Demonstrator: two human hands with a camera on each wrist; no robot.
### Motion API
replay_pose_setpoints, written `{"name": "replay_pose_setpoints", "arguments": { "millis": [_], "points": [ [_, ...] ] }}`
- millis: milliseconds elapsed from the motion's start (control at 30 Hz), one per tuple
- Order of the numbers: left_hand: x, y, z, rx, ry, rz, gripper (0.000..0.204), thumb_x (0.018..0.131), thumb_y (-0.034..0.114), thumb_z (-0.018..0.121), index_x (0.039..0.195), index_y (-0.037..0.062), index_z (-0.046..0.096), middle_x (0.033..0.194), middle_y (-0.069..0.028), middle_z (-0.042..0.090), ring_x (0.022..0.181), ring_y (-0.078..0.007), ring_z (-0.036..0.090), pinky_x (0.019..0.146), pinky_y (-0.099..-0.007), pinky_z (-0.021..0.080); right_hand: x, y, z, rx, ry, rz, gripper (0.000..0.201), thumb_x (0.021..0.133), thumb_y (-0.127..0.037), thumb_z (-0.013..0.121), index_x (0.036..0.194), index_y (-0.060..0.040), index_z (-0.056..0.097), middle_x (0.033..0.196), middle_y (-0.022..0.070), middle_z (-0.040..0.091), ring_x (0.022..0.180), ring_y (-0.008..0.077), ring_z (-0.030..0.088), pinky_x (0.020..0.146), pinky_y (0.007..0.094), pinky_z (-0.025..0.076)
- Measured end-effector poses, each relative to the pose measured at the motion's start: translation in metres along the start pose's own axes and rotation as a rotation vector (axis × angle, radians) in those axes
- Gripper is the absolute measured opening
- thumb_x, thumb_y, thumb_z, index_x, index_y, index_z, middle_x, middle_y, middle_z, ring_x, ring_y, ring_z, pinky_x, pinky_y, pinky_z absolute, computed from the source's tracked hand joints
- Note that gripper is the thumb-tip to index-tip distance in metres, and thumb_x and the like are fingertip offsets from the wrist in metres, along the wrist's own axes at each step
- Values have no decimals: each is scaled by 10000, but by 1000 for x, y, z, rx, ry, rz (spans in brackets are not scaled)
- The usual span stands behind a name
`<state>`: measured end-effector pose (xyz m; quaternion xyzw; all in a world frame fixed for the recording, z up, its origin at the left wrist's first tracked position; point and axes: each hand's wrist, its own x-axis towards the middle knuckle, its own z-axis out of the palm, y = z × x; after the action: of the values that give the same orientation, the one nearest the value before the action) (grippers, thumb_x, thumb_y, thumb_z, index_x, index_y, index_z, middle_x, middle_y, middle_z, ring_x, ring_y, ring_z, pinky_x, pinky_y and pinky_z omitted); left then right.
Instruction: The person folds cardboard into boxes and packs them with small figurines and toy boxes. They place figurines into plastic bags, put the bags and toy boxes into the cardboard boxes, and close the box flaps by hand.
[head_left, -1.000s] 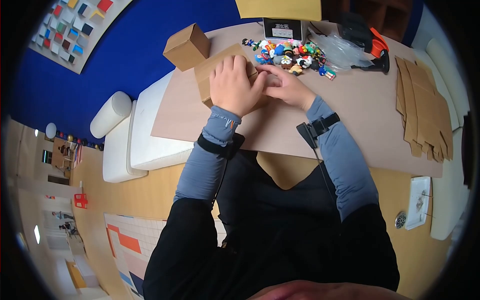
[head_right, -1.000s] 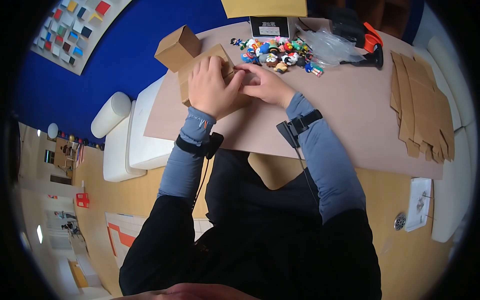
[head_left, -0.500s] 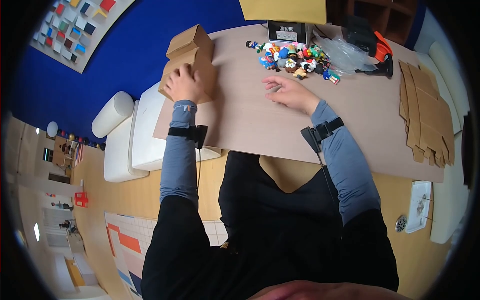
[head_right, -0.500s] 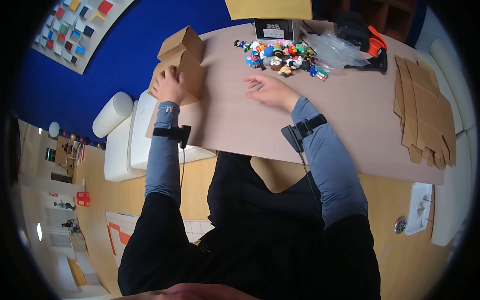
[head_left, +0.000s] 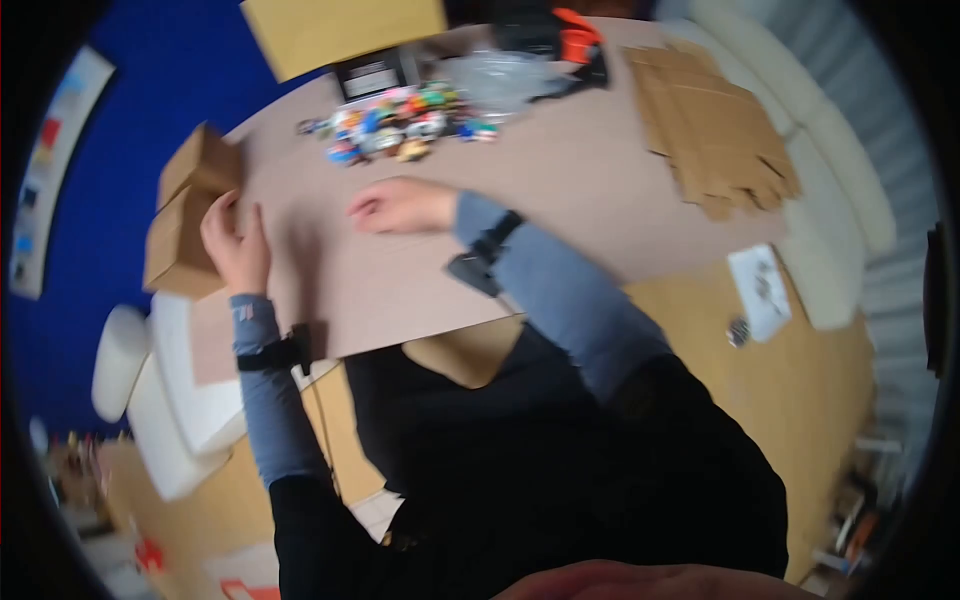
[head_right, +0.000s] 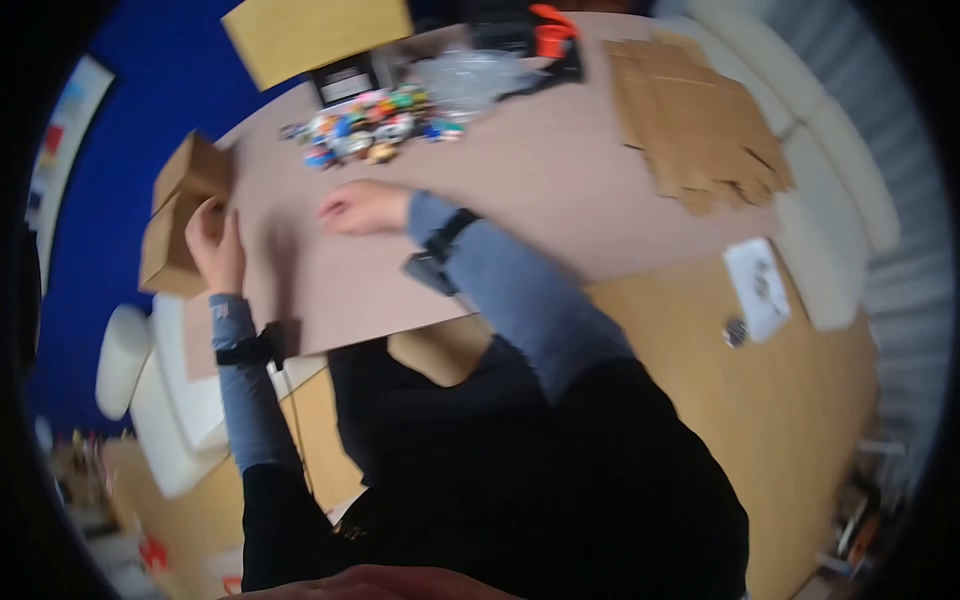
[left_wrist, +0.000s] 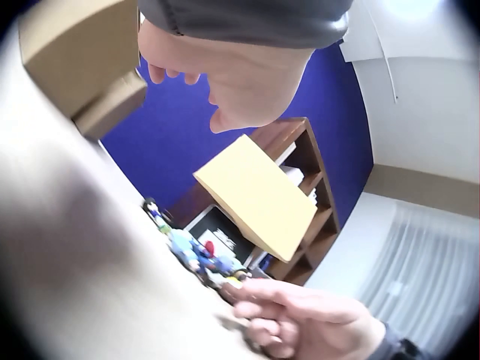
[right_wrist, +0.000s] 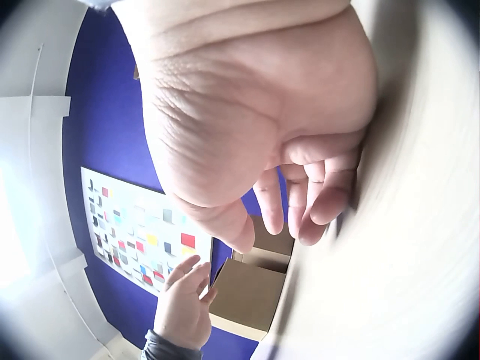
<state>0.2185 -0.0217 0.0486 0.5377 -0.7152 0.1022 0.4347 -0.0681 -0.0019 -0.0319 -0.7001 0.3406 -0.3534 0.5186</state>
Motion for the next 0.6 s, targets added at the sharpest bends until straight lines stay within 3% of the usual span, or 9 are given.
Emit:
{"name": "replay_pose_setpoints", "arguments": {
  "millis": [100,133,233,367,600],
  "points": [
    [-5,41,46,-582,-157,-253,277,952,190,729,1187,52,681,1130,-42,685,1021,-149,639,783,-301,522,-6,-17,-2,-76,42,51,390,903,-269,729,1203,-22,690,1024,71,734,876,147,685,778,299,563],
    [-5,49,60,-611,-163,-253,277,952,190,729,1187,52,681,1130,-42,685,1021,-149,639,783,-301,522,-8,-22,-3,7,20,124,371,917,-261,717,1199,-22,682,1014,62,722,860,131,671,753,286,560],
    [-4,76,88,-1212,-372,-568,186,999,171,676,1157,72,670,1051,-3,679,941,-88,627,743,-234,489,-8,-24,-4,94,3,204,331,929,-265,705,1150,-21,678,979,58,705,820,118,658,704,272,557],
    [-15,75,116,-1304,-399,-752,170,995,222,688,1085,79,670,916,34,653,817,-64,587,687,-226,466,-8,-27,-7,93,12,214,286,927,-270,699,1057,-16,683,930,66,691,763,136,666,672,272,564],
    [-28,57,134,-1267,-543,-666,149,1020,191,646,1081,56,668,807,45,577,722,-40,524,635,-203,433,-13,-34,-7,47,55,239,270,936,-257,683,1065,-20,683,894,63,692,767,137,671,672,278,572]
  ]
}}
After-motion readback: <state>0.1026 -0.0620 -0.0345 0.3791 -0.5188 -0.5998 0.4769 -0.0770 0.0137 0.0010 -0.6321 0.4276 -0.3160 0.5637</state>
